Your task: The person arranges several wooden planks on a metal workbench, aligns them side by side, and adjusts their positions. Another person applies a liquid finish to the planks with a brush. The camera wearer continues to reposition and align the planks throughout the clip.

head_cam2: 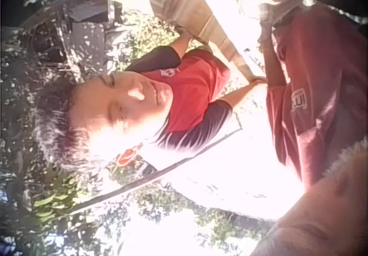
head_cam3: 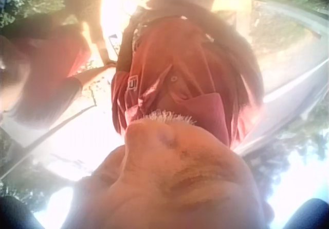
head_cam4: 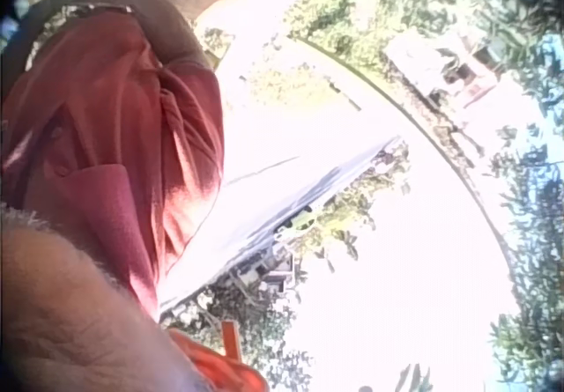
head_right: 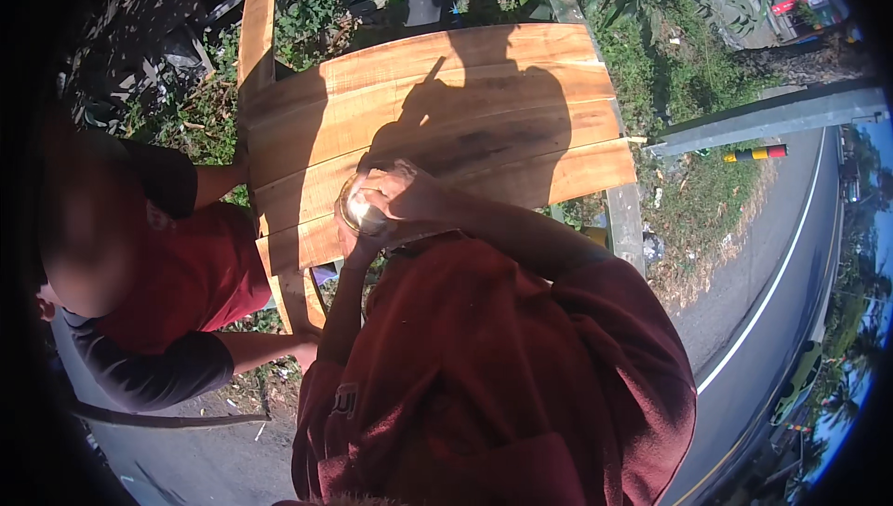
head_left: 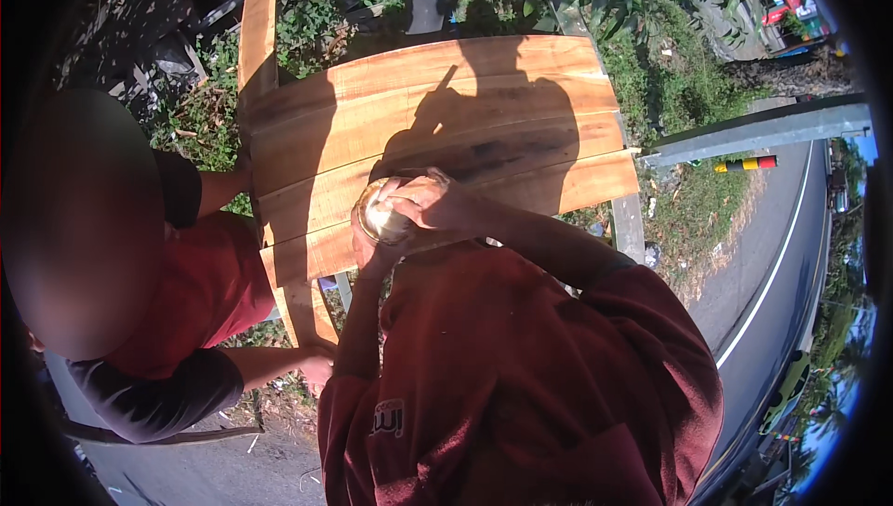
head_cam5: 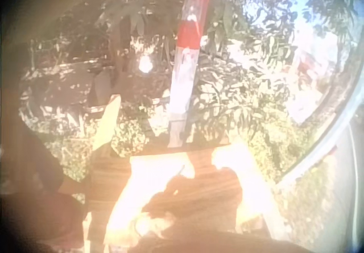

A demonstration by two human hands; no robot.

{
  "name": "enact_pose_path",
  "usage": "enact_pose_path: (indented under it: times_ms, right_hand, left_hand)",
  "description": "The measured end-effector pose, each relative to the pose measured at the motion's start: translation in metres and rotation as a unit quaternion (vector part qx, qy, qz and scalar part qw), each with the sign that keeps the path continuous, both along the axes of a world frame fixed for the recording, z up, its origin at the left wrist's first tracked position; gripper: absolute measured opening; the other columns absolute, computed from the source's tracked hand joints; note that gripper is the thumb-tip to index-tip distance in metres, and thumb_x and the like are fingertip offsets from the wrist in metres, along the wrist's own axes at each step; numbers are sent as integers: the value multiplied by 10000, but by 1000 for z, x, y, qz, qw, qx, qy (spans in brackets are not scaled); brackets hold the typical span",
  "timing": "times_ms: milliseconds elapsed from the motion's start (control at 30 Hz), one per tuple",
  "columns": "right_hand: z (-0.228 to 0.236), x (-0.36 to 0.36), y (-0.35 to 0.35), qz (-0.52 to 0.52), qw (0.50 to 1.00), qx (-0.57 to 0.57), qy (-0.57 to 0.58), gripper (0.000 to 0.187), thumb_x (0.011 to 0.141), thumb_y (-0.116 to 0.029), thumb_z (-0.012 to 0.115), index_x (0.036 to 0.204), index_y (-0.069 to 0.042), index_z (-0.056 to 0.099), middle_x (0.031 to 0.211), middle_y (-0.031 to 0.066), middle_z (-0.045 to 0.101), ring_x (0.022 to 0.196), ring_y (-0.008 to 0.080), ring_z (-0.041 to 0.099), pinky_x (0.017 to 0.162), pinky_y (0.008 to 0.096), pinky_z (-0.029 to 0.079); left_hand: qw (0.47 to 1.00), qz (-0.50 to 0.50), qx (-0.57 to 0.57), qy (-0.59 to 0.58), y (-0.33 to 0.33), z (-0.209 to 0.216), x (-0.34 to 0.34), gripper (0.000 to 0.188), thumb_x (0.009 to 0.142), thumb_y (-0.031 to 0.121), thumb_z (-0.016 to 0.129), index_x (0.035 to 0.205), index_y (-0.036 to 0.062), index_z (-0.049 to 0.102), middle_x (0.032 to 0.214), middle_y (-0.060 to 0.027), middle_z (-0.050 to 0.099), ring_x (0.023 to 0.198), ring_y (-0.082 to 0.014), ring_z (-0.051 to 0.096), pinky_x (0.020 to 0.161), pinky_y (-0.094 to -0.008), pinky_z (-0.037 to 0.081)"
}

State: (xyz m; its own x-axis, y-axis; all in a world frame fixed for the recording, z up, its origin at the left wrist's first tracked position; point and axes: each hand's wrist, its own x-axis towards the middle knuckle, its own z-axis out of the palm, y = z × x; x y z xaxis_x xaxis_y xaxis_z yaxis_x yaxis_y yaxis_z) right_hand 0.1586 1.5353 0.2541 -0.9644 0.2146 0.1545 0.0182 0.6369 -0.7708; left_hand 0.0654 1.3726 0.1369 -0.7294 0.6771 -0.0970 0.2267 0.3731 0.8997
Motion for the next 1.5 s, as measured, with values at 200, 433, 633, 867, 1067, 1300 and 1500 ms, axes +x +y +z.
enact_pose_path:
  times_ms: [200, 433, 633, 867, 1067, 1300, 1500]
  right_hand:
    - [8, -5, 7, 37, 999, -12, 28, 212, 932, -229, 550, 974, -42, 641, 980, 165, 658, 944, 358, 624, 890, 470, 464]
    - [-17, 1, 10, 55, 993, -82, 59, 207, 958, -211, 531, 968, -49, 659, 905, 107, 667, 880, 285, 644, 776, 392, 481]
    - [-19, 11, 12, -26, 984, 105, 144, 136, 925, -168, 598, 1015, -113, 683, 995, 52, 677, 887, 244, 661, 680, 391, 502]
    - [-21, 10, 18, 93, 979, 70, 170, 296, 848, -286, 725, 1045, -84, 635, 1034, 137, 627, 954, 334, 641, 808, 466, 521]
    - [-28, 8, 13, 164, 970, 80, 164, 312, 804, -270, 729, 1044, -87, 649, 1015, 126, 631, 919, 309, 638, 773, 405, 521]
    - [-14, 4, 6, 209, 972, 64, 89, 247, 837, -193, 675, 1070, -114, 660, 1025, 128, 627, 946, 325, 629, 781, 433, 524]
    - [12, -3, 33, 120, 990, -23, 74, 196, 912, -127, 576, 1073, -46, 654, 1053, 109, 649, 984, 322, 625, 803, 425, 517]
  left_hand:
    - [998, 23, 31, 44, -1, -3, -2, 1038, 512, 251, 942, 1348, 7, 376, 1207, -179, 601, 1112, -288, 611, 927, -394, 510]
    - [997, -57, 46, -18, -8, -50, -11, 1143, 578, 264, 932, 1426, 32, 202, 1292, -147, 527, 1181, -239, 551, 986, -366, 477]
    - [1000, -12, 20, 14, 0, -7, -4, 1052, 512, 231, 955, 1345, 14, 351, 1207, -139, 586, 1104, -252, 599, 920, -403, 514]
    - [993, -34, 109, -20, -7, -44, -8, 1008, 546, 231, 957, 1337, 13, 371, 1179, -108, 601, 1050, -218, 620, 865, -354, 535]
    - [924, -38, 215, -313, -5, -9, -6, 992, 566, 236, 950, 1349, 35, 374, 1193, -121, 590, 1060, -227, 610, 897, -361, 520]
    - [991, -20, 86, -103, -5, -17, -9, 939, 555, 211, 949, 1305, 25, 416, 1155, -112, 602, 1047, -213, 612, 890, -349, 527]
    - [995, -74, 62, -9, -9, -54, -12, 875, 686, 257, 879, 1369, 34, 381, 1203, -101, 606, 1050, -224, 621, 879, -358, 525]
